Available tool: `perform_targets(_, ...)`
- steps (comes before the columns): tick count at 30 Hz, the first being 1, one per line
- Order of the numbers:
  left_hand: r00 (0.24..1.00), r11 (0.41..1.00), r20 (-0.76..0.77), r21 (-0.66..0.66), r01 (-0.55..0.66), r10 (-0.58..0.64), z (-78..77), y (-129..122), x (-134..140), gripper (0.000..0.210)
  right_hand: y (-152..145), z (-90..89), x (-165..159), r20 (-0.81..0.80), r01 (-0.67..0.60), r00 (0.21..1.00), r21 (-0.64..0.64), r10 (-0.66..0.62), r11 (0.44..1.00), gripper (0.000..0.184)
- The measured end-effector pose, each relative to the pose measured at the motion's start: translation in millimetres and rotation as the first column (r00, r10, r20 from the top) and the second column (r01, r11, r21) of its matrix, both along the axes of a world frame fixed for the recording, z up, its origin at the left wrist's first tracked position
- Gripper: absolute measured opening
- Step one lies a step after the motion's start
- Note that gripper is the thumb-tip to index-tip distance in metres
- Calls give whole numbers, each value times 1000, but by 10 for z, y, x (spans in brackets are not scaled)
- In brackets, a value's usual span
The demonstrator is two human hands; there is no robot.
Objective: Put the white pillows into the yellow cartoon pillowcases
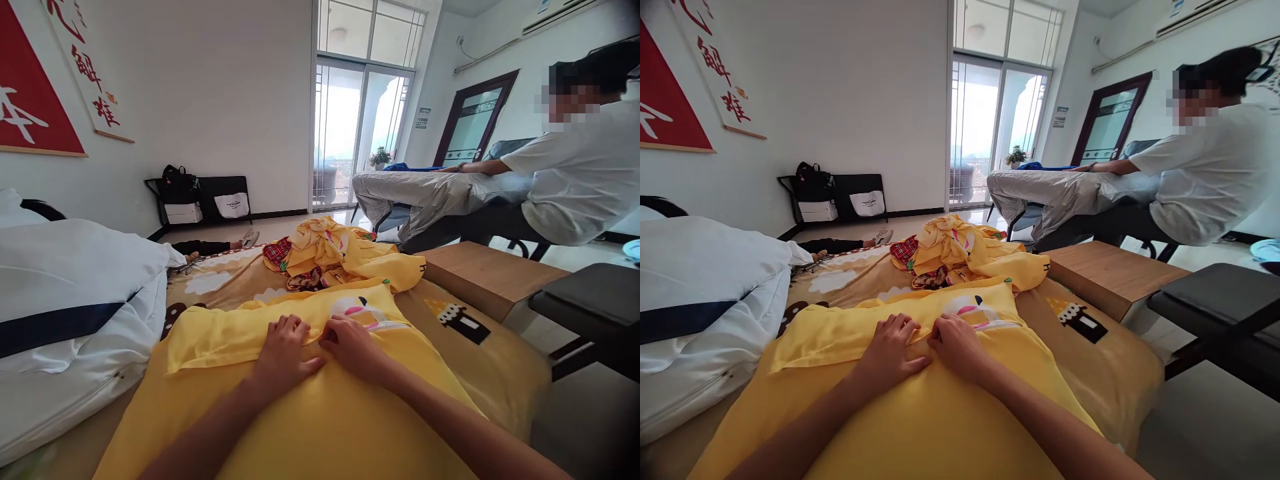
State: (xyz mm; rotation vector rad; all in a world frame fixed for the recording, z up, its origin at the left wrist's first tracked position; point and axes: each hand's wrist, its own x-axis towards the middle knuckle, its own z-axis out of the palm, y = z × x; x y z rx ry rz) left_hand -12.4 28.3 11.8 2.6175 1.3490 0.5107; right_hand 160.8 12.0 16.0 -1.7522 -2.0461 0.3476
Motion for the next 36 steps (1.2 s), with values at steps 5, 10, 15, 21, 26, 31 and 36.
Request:
perform_targets(5,1000,999,-20,49,-9,10,-40,-24,17,47,-42,74,30,335,-165,932,51,139,985,9)
perform_targets(10,999,995,-49,98,2,2,-95,-37,37,47,-71,119,48,550,-315,811,127,198,941,15)
perform_targets(15,995,993,40,71,90,-93,-137,26,38,27,-76,229,44,448,-197,883,85,139,977,16)
perform_targets(21,984,991,120,58,124,-130,-118,79,35,21,-71,289,43,219,-43,975,4,41,999,10)
perform_targets(26,973,988,173,39,150,-154,-115,82,32,22,-90,309,27,238,-17,971,18,12,1000,12)
perform_targets(31,978,991,162,-16,134,-129,-107,71,31,21,-140,312,108,266,59,962,33,-66,998,12)
perform_targets(36,983,990,124,-31,140,-136,-87,53,34,20,-196,268,362,222,112,967,56,-122,992,16)
